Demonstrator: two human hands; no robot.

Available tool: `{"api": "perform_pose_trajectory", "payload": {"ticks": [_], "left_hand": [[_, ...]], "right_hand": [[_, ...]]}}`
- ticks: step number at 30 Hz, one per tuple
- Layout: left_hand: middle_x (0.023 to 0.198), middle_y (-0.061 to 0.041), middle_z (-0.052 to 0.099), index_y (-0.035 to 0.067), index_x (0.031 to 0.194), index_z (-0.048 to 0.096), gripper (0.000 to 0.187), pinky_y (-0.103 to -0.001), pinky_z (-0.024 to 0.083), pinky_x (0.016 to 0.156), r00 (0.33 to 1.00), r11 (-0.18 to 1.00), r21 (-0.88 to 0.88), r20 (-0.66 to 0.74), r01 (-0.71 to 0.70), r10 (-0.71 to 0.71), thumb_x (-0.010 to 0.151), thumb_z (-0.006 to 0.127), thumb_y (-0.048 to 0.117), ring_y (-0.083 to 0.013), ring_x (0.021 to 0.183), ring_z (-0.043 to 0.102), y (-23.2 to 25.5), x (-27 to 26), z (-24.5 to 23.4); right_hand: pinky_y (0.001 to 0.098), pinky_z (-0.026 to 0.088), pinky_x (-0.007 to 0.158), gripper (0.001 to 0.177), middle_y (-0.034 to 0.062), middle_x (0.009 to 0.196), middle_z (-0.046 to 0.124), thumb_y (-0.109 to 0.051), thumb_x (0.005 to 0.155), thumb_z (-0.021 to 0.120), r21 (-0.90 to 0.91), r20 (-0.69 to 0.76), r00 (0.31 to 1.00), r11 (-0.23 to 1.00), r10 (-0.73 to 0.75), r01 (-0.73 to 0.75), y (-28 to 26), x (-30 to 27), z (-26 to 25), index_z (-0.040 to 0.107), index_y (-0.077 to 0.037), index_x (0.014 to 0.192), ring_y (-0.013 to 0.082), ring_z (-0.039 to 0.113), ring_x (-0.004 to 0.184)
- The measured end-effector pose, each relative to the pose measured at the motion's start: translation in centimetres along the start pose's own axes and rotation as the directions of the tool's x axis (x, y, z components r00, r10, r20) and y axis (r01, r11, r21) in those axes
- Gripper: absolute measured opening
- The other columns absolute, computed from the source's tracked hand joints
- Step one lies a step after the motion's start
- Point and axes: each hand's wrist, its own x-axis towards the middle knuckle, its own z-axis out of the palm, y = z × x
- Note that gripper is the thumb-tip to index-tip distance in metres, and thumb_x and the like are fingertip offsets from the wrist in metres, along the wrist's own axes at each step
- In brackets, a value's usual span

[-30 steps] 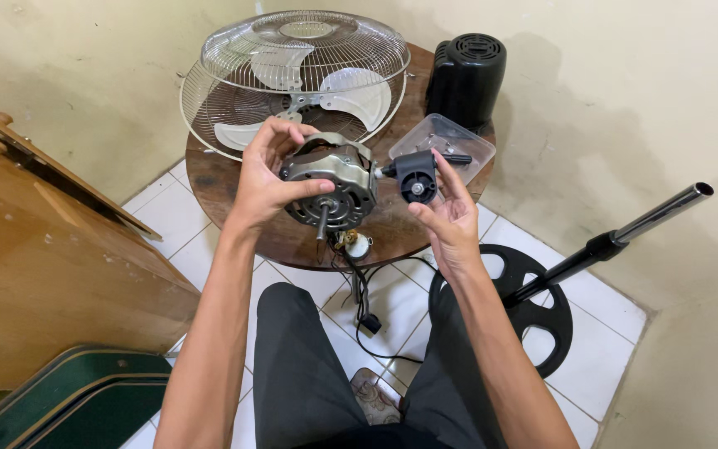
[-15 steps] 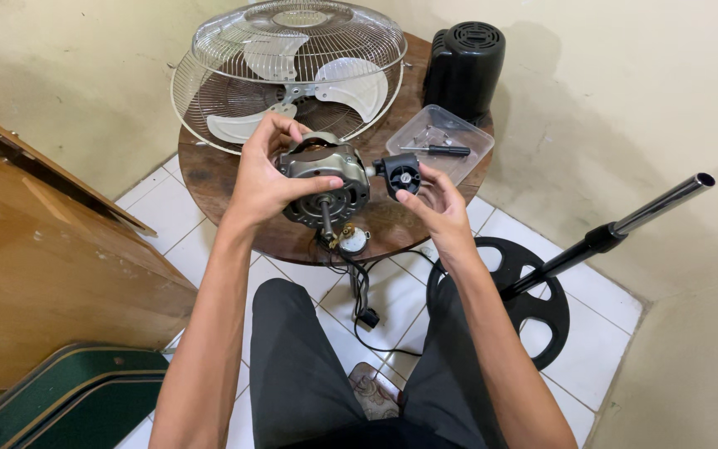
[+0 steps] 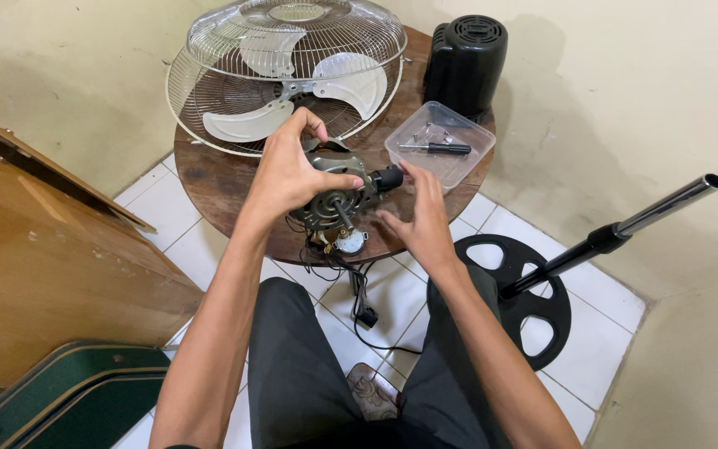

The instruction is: The person disassembles an electric fan motor by removing a metal cap, detaching a black plastic housing, and separating internal components. They use a screwdriver to loosen screws and handle small parts from a clear container, placing removed pieces on the table.

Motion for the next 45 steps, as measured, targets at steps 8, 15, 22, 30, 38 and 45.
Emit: {"api": "perform_pose_trajectory", "payload": {"ticks": [8, 15, 22, 30, 38, 45], "left_hand": [[0.091, -0.009, 0.065, 0.007, 0.097, 0.053, 0.077, -0.038, 0.051, 0.079, 0.997, 0.997, 0.082, -0.075, 0.002, 0.004, 0.048, 0.105, 0.035, -0.0246, 0.087, 0.064, 1.2, 0.3, 1.0], [0.090, -0.013, 0.065, 0.007, 0.099, 0.054, 0.076, -0.043, 0.050, 0.079, 0.984, 0.958, 0.226, 0.001, 0.175, -0.180, 0.046, 0.102, 0.033, -0.0315, 0.086, 0.064, 2.4, 1.2, 2.2], [0.103, -0.015, 0.066, 0.007, 0.098, 0.057, 0.075, -0.050, 0.049, 0.083, 0.980, 0.920, 0.364, 0.072, 0.147, -0.185, 0.044, 0.103, 0.030, -0.0408, 0.099, 0.059, 2.8, 2.1, 3.9], [0.107, -0.018, 0.068, 0.003, 0.105, 0.061, 0.076, -0.053, 0.052, 0.084, 0.948, 0.861, 0.484, 0.169, 0.160, -0.271, 0.046, 0.102, 0.031, -0.0450, 0.106, 0.060, 3.1, 4.7, 5.6], [0.110, -0.020, 0.071, -0.001, 0.117, 0.063, 0.088, -0.050, 0.056, 0.085, 0.901, 0.785, 0.607, 0.261, 0.125, -0.346, 0.045, 0.102, 0.033, -0.0446, 0.112, 0.062, 4.2, 8.2, 8.2], [0.108, -0.017, 0.073, 0.004, 0.103, 0.076, 0.067, -0.046, 0.058, 0.084, 0.867, 0.698, 0.714, 0.316, 0.051, -0.386, 0.051, 0.101, 0.039, -0.0388, 0.105, 0.069, 5.8, 9.7, 9.3]], "right_hand": [[0.0431, 0.041, 0.114, 0.087, 0.0179, 0.141, 0.049, -0.009, 0.067, 0.089, 0.013, 0.002, 0.996, 0.996, -0.090, 0.090, -0.2, 1.1, 2.0, 0.049, -0.008, 0.144, 0.0376, 0.049, 0.133], [0.0448, 0.039, 0.105, 0.084, 0.0164, 0.121, 0.051, -0.013, 0.072, 0.087, -0.163, 0.121, 0.993, 0.987, 0.015, 0.005, 1.0, 1.3, 2.5, 0.055, -0.011, 0.149, 0.0321, 0.049, 0.117], [0.0443, 0.038, 0.108, 0.065, 0.0129, 0.120, 0.061, -0.011, 0.076, 0.081, -0.077, 0.173, 0.981, 0.992, -0.087, 0.101, 2.6, 0.7, 1.2, 0.060, -0.001, 0.136, 0.0312, 0.053, 0.119], [0.0416, 0.048, 0.100, 0.051, 0.0173, 0.125, 0.063, -0.014, 0.083, 0.079, -0.072, 0.232, 0.972, 0.997, -0.024, 0.042, 3.8, 1.1, 0.9, 0.063, 0.005, 0.128, 0.0368, 0.058, 0.118], [0.0432, 0.046, 0.104, 0.051, 0.0228, 0.125, 0.062, -0.019, 0.084, 0.081, 0.000, 0.199, 0.980, 1.000, 0.031, -0.031, 5.3, 1.0, 1.5, 0.060, 0.009, 0.122, 0.0390, 0.058, 0.118], [0.0444, 0.040, 0.113, 0.097, 0.0243, 0.141, 0.053, -0.020, 0.078, 0.087, 0.229, 0.153, 0.987, 0.970, 0.045, -0.080, 5.0, 1.0, 3.1, 0.029, 0.003, 0.152, 0.0338, 0.052, 0.133]]}}
